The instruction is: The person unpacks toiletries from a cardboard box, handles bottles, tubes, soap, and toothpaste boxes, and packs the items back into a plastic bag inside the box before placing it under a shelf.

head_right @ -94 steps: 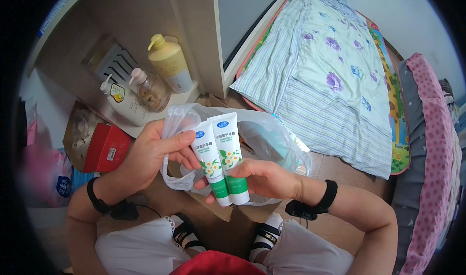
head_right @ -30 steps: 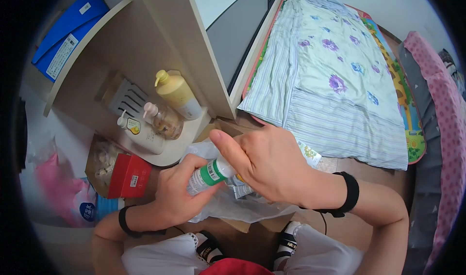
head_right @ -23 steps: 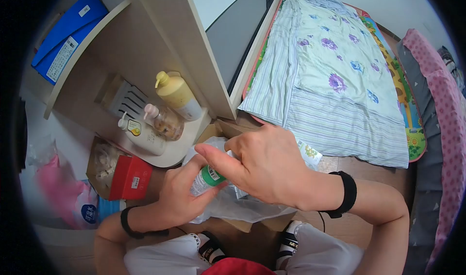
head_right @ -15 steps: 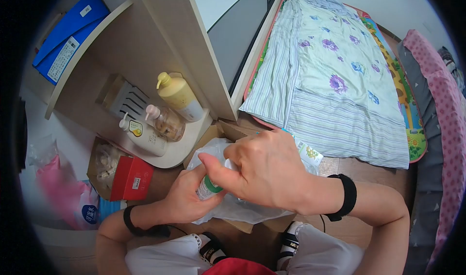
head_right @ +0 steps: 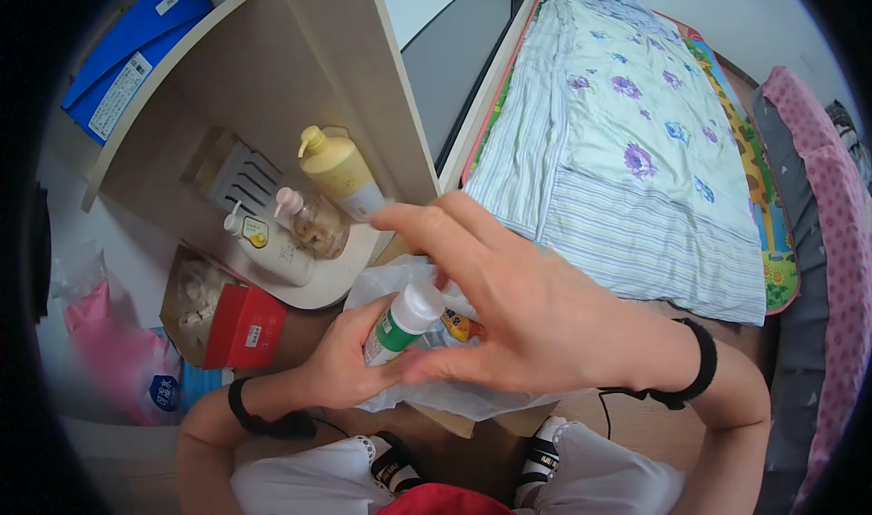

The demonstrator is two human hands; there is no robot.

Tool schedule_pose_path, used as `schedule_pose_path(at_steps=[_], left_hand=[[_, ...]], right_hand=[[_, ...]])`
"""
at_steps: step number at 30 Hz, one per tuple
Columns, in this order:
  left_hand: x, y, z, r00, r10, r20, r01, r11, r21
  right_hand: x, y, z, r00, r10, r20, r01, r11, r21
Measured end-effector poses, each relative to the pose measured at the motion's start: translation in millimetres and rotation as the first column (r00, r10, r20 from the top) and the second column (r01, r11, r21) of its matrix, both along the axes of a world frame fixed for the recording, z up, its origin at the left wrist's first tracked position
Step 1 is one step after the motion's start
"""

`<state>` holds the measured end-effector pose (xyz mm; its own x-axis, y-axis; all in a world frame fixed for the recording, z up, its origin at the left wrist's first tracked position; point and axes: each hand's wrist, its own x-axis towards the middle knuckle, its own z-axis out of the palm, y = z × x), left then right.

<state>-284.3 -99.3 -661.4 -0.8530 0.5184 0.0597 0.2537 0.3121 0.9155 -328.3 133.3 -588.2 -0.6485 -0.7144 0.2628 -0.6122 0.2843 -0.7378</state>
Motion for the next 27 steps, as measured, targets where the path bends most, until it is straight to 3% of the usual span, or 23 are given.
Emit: schedule_pose_path(at_steps=[2,4,6,8,10,13,15,18,22,25,27], left_hand=[[-1,0,3,1.0,-0.014,0.005,0.014,1.0,-0.017],[-2,0,3,1.0,-0.015,0.008,0.015,1.0,-0.02],[-1,0,1,1.0,-0.001,0.013,0.001,1.0,-0.007],[-1,0,1,0.997,-0.005,0.071,0.002,0.999,0.036],[-1,-1,2,0.994,-0.019,0.109,0.015,0.999,0.033],[-2,-2,6,0.985,-0.038,0.169,0.041,0.999,-0.014],[-2,-1,9,0.968,-0.033,0.25,0.038,0.999,-0.013],[-2,-3,0,0.978,-0.109,0.18,0.091,0.99,0.105],[-4,-6,-1,0.923,-0.23,0.309,0.165,0.961,0.222],[-4,-10,-6,0.893,-0.257,0.369,0.172,0.953,0.248],[-2,-8,-4,0.876,-0.252,0.411,0.13,0.944,0.303]], right_hand=[[-1,4,7,0.997,-0.028,0.067,0.011,0.968,0.251],[-2,7,5,0.999,-0.006,0.043,-0.009,0.941,0.339],[-4,8,-5,0.995,0.073,-0.065,-0.057,0.975,0.214],[2,2,-7,0.999,0.034,-0.041,-0.034,0.999,0.01],[4,0,-3,0.998,-0.012,0.059,0.013,1.0,-0.023],[4,2,9,0.985,-0.048,0.163,0.027,0.991,0.129],[0,5,2,0.999,0.028,0.046,-0.034,0.988,0.147],[-4,3,-9,0.987,0.137,-0.086,-0.145,0.984,-0.102],[-10,1,-13,0.962,0.26,0.083,-0.227,0.932,-0.283],[-8,3,-5,0.932,0.282,0.227,-0.214,0.935,-0.283],[-8,2,-8,0.943,0.263,0.203,-0.203,0.94,-0.276]])
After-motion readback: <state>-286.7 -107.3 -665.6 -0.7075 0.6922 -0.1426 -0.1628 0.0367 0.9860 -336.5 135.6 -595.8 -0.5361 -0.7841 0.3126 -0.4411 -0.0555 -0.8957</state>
